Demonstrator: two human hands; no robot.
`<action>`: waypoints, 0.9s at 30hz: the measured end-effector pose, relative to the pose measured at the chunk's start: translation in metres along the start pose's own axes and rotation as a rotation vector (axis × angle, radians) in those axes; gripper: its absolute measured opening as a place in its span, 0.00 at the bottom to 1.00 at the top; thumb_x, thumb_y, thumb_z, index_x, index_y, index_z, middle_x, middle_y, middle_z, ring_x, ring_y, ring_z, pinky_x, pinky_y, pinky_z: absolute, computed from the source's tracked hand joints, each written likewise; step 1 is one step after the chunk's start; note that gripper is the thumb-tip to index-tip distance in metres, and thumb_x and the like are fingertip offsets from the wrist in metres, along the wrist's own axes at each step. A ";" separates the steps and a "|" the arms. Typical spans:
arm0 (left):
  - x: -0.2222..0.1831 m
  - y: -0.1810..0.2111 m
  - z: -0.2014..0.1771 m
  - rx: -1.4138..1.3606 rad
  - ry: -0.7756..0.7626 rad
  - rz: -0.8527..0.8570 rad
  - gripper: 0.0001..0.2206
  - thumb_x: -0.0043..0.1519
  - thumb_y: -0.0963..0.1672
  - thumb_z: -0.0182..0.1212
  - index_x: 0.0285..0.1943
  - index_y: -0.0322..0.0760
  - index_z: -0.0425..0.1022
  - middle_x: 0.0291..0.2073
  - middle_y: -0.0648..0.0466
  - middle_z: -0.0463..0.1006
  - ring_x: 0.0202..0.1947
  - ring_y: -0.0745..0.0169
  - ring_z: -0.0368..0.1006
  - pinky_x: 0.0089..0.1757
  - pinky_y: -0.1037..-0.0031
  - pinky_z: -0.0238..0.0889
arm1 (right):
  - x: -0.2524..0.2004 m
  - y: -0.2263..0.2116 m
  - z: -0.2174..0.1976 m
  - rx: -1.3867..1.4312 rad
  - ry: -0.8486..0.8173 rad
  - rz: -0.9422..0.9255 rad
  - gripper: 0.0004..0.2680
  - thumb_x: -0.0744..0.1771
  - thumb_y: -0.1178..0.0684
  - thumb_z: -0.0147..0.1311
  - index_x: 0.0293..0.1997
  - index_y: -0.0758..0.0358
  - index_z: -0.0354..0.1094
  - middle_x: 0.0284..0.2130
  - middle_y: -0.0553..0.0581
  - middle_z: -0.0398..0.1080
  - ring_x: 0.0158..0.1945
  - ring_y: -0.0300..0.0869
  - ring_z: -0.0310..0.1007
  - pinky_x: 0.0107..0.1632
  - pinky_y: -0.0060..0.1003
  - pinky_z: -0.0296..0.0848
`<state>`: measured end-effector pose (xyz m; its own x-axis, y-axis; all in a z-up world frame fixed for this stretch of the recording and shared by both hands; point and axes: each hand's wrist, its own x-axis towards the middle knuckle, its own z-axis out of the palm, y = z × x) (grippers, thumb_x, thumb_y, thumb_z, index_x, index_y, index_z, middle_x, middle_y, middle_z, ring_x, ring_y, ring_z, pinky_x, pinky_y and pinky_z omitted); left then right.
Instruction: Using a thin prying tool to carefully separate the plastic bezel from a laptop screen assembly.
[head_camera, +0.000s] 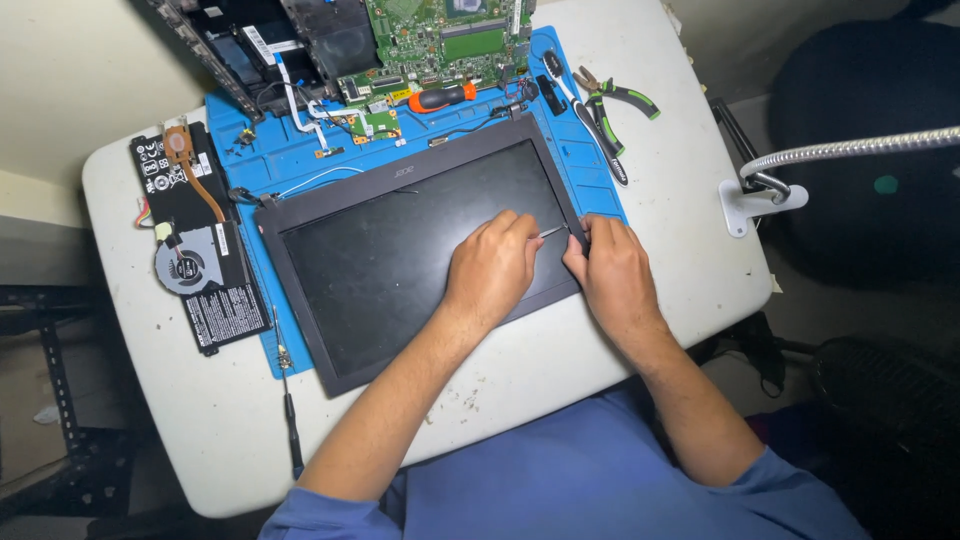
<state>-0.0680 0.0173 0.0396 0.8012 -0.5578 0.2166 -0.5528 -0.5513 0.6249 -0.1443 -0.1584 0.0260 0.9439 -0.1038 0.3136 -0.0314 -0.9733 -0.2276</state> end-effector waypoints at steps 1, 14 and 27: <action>0.001 0.001 0.001 0.059 0.005 0.027 0.04 0.61 0.43 0.63 0.38 0.39 0.77 0.27 0.51 0.75 0.31 0.48 0.80 0.32 0.63 0.75 | 0.000 -0.002 -0.006 0.066 -0.014 0.026 0.06 0.69 0.56 0.58 0.45 0.69 0.70 0.29 0.60 0.71 0.34 0.49 0.77 0.37 0.38 0.77; 0.008 0.004 -0.054 0.063 -0.286 -0.035 0.03 0.57 0.42 0.65 0.30 0.43 0.80 0.26 0.49 0.78 0.32 0.42 0.80 0.34 0.57 0.75 | -0.010 -0.004 -0.028 0.237 -0.091 0.225 0.07 0.66 0.54 0.65 0.43 0.67 0.77 0.27 0.56 0.73 0.30 0.43 0.78 0.32 0.33 0.77; -0.007 0.000 -0.036 -0.009 -0.232 -0.017 0.02 0.58 0.42 0.65 0.34 0.41 0.79 0.28 0.49 0.78 0.33 0.43 0.80 0.35 0.56 0.76 | -0.017 -0.004 -0.019 0.062 -0.031 0.033 0.07 0.69 0.55 0.59 0.45 0.71 0.75 0.29 0.61 0.73 0.34 0.47 0.79 0.35 0.35 0.79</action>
<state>-0.0658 0.0433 0.0649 0.7354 -0.6771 0.0283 -0.5370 -0.5567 0.6338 -0.1666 -0.1565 0.0391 0.9524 -0.1285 0.2763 -0.0435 -0.9548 -0.2942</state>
